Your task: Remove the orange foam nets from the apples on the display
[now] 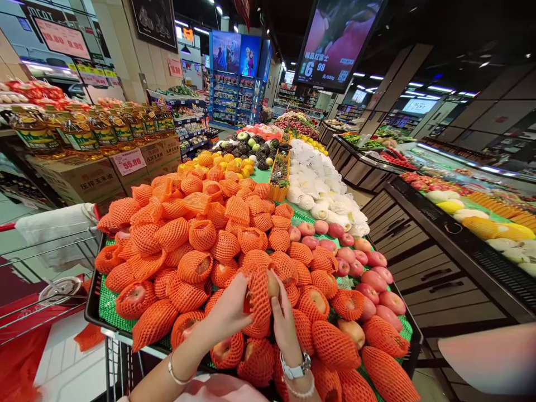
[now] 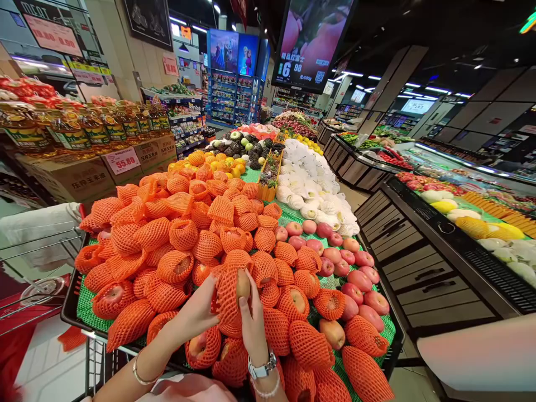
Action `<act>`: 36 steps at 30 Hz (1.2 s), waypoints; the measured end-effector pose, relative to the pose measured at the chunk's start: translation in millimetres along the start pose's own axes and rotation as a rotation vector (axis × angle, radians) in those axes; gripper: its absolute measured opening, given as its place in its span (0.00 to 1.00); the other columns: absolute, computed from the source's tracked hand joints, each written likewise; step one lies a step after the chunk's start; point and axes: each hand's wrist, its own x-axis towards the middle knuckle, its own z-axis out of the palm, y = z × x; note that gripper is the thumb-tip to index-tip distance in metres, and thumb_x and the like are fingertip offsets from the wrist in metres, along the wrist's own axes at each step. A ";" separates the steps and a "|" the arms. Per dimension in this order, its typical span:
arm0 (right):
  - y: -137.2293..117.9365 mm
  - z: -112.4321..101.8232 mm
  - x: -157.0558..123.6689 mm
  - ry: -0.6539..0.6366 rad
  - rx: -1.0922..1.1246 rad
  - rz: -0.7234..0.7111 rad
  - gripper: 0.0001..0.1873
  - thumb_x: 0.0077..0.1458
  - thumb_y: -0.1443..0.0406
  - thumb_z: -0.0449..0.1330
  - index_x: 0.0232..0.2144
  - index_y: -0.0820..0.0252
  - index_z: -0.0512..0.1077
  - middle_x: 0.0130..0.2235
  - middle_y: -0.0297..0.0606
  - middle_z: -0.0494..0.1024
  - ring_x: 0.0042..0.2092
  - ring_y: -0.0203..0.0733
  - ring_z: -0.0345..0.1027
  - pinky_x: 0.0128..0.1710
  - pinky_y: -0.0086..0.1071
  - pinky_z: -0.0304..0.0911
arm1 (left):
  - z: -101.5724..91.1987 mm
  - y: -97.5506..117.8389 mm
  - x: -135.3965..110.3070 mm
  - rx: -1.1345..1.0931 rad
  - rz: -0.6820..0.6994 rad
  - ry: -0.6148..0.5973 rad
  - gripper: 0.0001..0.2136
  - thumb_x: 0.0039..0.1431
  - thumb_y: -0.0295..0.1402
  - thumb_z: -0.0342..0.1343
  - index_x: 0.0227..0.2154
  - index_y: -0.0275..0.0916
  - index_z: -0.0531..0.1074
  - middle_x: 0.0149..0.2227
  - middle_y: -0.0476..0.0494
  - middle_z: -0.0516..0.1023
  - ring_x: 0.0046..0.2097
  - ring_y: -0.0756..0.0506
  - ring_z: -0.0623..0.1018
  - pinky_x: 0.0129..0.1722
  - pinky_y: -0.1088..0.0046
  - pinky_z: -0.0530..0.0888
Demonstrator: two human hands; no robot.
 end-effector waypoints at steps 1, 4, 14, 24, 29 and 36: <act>-2.1 2.0 -1.7 -0.009 -0.004 -0.003 0.28 0.63 0.49 0.50 0.63 0.46 0.61 0.65 0.37 0.64 0.67 0.48 0.53 0.66 0.49 0.53 | 0.7 0.1 -0.3 0.012 -0.002 0.028 0.28 0.46 0.20 0.56 0.53 0.38 0.60 0.52 0.33 0.70 0.55 0.35 0.71 0.55 0.49 0.71; -8.3 8.3 -7.0 -0.068 0.035 -0.031 0.41 0.58 0.41 0.49 0.67 0.51 0.52 0.68 0.42 0.56 0.69 0.51 0.47 0.66 0.50 0.50 | 4.3 -0.8 -2.2 0.058 0.000 0.131 0.21 0.47 0.23 0.57 0.46 0.38 0.64 0.47 0.34 0.71 0.51 0.34 0.73 0.48 0.51 0.75; -20.2 19.7 -3.9 0.047 -0.344 -0.211 0.31 0.60 0.61 0.59 0.63 0.51 0.57 0.65 0.44 0.59 0.67 0.52 0.51 0.65 0.55 0.52 | 19.2 -8.8 -3.5 0.297 0.021 0.309 0.10 0.45 0.21 0.53 0.30 0.41 0.62 0.31 0.46 0.67 0.32 0.43 0.70 0.29 0.65 0.74; -20.2 7.3 -0.8 0.205 -0.452 -0.253 0.13 0.60 0.65 0.56 0.46 0.54 0.74 0.45 0.42 0.77 0.47 0.47 0.72 0.49 0.43 0.70 | 12.7 -8.8 1.2 0.349 0.036 0.324 0.10 0.47 0.26 0.59 0.32 0.41 0.65 0.33 0.45 0.69 0.35 0.42 0.72 0.33 0.63 0.75; -15.0 2.0 3.4 0.201 -0.455 -0.209 0.12 0.58 0.68 0.54 0.41 0.56 0.75 0.41 0.42 0.77 0.43 0.45 0.73 0.46 0.41 0.70 | 16.9 -9.7 1.8 0.419 0.060 0.322 0.12 0.43 0.24 0.58 0.31 0.41 0.66 0.31 0.46 0.69 0.34 0.42 0.71 0.34 0.62 0.75; 13.0 -9.2 10.6 0.160 -0.120 -0.001 0.13 0.57 0.66 0.54 0.45 0.57 0.72 0.46 0.43 0.78 0.46 0.44 0.73 0.48 0.40 0.70 | 12.8 -8.2 -2.9 0.284 0.018 0.256 0.10 0.45 0.27 0.60 0.31 0.41 0.65 0.32 0.46 0.69 0.35 0.41 0.73 0.33 0.64 0.75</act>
